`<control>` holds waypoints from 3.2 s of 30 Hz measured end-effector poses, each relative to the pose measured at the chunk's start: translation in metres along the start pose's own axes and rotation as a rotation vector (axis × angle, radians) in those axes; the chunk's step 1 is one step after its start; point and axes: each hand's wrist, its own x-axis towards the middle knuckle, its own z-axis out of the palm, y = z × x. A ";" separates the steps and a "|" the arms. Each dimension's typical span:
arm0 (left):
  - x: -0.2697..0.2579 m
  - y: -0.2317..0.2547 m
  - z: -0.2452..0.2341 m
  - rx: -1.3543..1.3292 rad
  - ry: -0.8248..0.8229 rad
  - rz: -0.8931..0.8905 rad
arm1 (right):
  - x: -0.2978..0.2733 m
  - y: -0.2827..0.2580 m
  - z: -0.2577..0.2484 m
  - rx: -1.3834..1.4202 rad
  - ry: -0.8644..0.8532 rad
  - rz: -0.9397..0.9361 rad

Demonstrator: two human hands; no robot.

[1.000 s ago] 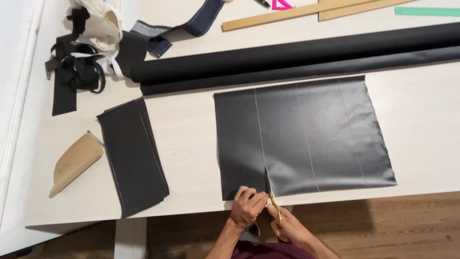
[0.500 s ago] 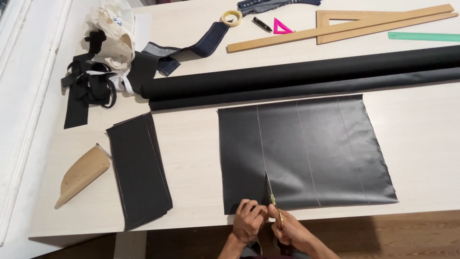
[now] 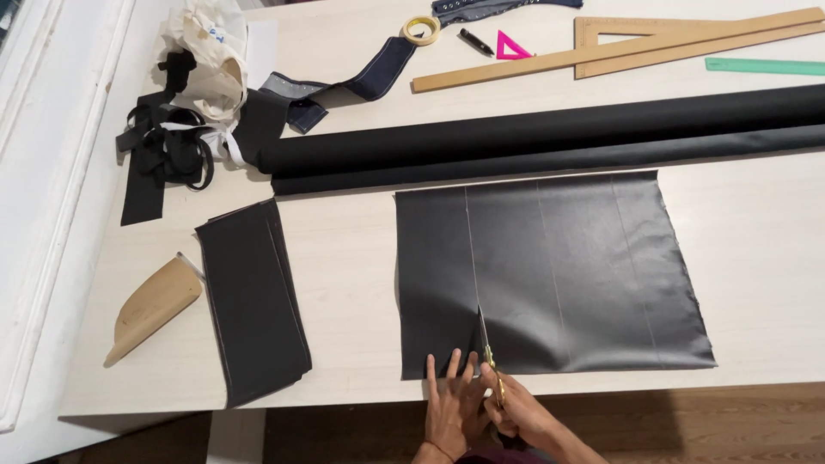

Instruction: Cutting strips of black leather material using scissors along marked lines on a workshop table

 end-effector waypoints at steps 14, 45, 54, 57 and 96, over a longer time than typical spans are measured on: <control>-0.006 0.005 -0.009 0.324 -0.070 0.026 | 0.026 -0.020 -0.008 -0.028 -0.011 -0.030; -0.037 0.011 0.027 -0.001 -0.177 -0.027 | 0.098 -0.110 -0.018 -0.225 -0.016 -0.100; -0.035 0.016 0.023 -0.012 -0.132 -0.050 | 0.122 -0.138 -0.023 -0.233 -0.034 -0.117; -0.035 0.018 0.024 -0.047 -0.137 -0.068 | 0.126 -0.150 -0.020 -0.251 -0.019 -0.117; -0.030 -0.071 -0.036 -0.062 -0.230 0.064 | 0.088 -0.201 -0.036 -0.497 -0.121 -0.340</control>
